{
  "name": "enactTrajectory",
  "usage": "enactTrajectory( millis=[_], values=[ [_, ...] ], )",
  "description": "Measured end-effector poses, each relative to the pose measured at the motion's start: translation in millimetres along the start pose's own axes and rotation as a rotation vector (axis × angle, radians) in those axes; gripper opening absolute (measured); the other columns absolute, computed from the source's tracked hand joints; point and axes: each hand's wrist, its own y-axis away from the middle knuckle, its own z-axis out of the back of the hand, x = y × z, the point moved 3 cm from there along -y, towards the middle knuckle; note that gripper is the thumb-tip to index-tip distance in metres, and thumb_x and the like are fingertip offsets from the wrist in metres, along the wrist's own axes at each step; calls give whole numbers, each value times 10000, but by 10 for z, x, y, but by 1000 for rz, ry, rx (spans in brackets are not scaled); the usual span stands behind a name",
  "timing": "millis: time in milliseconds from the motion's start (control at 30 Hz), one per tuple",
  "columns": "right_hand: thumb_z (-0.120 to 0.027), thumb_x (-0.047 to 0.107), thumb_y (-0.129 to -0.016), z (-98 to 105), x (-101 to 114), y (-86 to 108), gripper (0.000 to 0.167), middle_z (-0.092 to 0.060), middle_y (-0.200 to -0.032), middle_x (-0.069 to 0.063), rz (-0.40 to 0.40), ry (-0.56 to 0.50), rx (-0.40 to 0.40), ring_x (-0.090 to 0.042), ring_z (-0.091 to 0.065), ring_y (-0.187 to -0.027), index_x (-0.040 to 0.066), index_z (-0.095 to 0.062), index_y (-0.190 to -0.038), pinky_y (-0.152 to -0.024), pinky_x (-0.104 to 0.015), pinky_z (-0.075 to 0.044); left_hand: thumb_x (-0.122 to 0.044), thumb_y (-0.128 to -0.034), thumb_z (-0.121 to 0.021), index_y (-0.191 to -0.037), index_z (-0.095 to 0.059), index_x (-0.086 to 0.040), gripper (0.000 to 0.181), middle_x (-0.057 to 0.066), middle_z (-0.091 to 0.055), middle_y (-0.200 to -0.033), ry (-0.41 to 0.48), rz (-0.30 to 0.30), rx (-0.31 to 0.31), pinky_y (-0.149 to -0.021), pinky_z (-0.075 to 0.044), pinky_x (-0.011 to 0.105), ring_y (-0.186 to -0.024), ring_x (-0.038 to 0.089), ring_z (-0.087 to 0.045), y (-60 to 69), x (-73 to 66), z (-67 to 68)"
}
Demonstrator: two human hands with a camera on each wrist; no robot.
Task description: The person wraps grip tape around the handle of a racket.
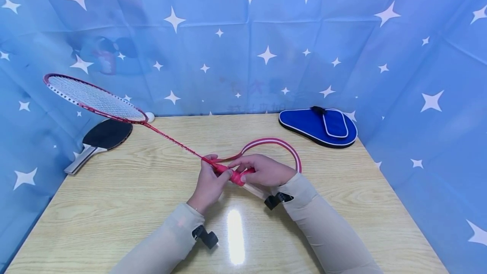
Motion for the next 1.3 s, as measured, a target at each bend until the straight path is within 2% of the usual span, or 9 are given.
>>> enactTrajectory(
  millis=[133,300,467,833,967,1067,1300],
  values=[
    [-749,67,-954,-10,-9,-15,513,-748,-1172,95,-9,-4,-12,-122,-693,-1028,252,-658,-1424,-803,-306,-577,-82,-945,-714,-1493,-247,7,726,175,-628,-1081,-8,3,10,-798,-537,229,-918,215,-614,-4,16,7],
    [-808,114,-920,1,5,-17,487,-744,-1068,109,-12,23,-50,-174,-671,-964,233,-679,-1374,-782,-318,-565,-138,-952,-757,-1513,-229,-7,781,186,-645,-1126,-10,-2,25,-821,-562,222,-951,219,-668,0,28,6],
    [-820,137,-915,4,11,-20,474,-723,-1075,105,-8,33,-55,-187,-655,-931,253,-687,-1355,-758,-313,-558,-120,-956,-752,-1512,-221,-6,777,189,-654,-1127,-7,-7,29,-819,-575,219,-952,214,-687,-4,25,3],
    [-717,61,-979,-7,3,-5,516,-749,-1140,98,-37,-20,-8,-139,-673,-920,246,-639,-1455,-794,-293,-563,-37,-926,-703,-1477,-241,39,723,188,-668,-1082,-8,-15,8,-782,-547,221,-912,184,-656,-5,7,-2],
    [-733,66,-964,-13,12,-5,523,-762,-1137,77,-33,-26,-12,-156,-654,-806,219,-638,-1456,-655,-255,-503,-18,-925,-689,-1487,-240,36,721,194,-655,-1097,11,-15,17,-791,-564,219,-943,198,-655,-10,-2,-8],
    [-763,83,-945,-15,14,-11,513,-764,-1130,73,-22,-10,-28,-150,-655,-801,204,-656,-1431,-607,-246,-469,-22,-935,-679,-1496,-235,22,717,199,-651,-1125,16,-17,27,-816,-572,218,-980,211,-665,-15,-1,-12],
    [-812,125,-919,-10,10,-18,499,-756,-1055,107,-37,14,-52,-143,-679,-910,202,-672,-1392,-702,-290,-542,-101,-966,-719,-1508,-232,12,738,209,-668,-1139,-19,-20,22,-834,-570,228,-990,223,-691,-7,16,-5]
  ],
)
